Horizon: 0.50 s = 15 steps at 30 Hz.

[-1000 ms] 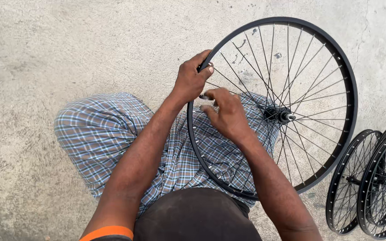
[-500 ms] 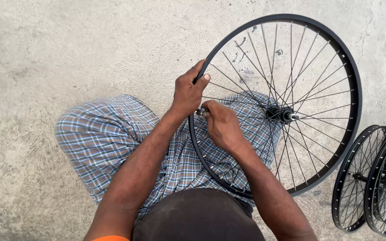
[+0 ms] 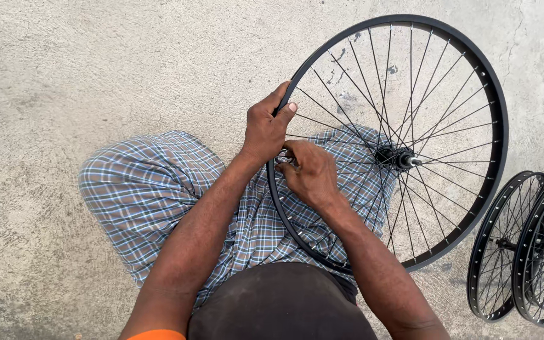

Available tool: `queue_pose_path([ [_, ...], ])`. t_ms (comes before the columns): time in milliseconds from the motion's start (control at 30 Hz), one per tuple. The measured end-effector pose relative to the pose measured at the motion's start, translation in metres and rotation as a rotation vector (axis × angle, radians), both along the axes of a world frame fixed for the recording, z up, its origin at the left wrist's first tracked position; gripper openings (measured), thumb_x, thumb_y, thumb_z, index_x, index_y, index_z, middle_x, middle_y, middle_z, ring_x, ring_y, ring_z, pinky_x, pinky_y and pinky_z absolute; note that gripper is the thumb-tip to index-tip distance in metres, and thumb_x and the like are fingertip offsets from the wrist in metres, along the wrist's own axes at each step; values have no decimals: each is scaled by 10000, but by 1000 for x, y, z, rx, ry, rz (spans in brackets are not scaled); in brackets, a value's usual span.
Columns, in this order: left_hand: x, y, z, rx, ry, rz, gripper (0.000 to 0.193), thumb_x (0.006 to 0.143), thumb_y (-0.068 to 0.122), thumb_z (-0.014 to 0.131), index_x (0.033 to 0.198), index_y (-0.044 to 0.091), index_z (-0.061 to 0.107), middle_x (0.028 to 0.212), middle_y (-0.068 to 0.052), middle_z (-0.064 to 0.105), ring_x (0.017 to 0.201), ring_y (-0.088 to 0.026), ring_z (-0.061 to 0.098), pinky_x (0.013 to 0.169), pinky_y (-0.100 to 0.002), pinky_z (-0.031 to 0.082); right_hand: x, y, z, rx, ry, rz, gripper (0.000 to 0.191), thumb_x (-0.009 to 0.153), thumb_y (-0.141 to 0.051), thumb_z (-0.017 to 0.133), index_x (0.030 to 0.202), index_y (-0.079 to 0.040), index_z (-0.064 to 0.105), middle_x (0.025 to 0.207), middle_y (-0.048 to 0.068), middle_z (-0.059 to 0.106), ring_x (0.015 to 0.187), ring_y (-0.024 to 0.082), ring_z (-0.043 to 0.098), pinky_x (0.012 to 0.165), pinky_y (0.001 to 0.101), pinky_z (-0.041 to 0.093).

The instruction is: The person sits on the floor and uses a spoke wrench to tighten the nipples on the spokes of a bicycle wheel. They rotate the wheel periodically to access different sections while continuing to adjust the spokes.

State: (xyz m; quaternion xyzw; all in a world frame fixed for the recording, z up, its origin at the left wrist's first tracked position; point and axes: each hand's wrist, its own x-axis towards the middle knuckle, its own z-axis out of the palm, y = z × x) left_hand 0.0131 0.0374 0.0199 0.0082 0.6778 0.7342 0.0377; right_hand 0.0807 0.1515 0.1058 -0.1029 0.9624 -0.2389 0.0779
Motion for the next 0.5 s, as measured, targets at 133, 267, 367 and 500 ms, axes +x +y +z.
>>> queue_pose_path([
  [133,0,1,-2,29,130,27,481,1053,193,666,1473,-15,560,984,1,670,864,-65,605,769,-265,525,-5,-1,7,77,-57,10,355,772,-183,841,1041,-24,671,875,138,711,801,320,712,699,448,548],
  [267,-10,1,-4,-1,29,-34,501,1022,223,638,1470,12,564,814,-6,608,719,-60,548,648,-252,490,-23,12,18,-66,-200,44,201,906,-164,723,1048,-26,683,839,142,709,754,297,707,689,432,555],
  [367,-18,3,-4,103,-10,-53,487,1043,248,659,1465,9,610,833,-42,599,704,-63,504,621,-248,463,-28,17,20,-109,-212,34,143,991,-146,627,1062,-29,669,798,139,698,683,275,688,646,422,543],
  [500,-20,1,-3,258,-66,-63,482,1033,293,632,1426,13,613,886,-41,696,620,-28,557,510,-217,483,-28,15,18,-51,-235,-10,123,1010,-135,603,1054,-29,646,739,138,675,654,274,678,618,427,524],
])
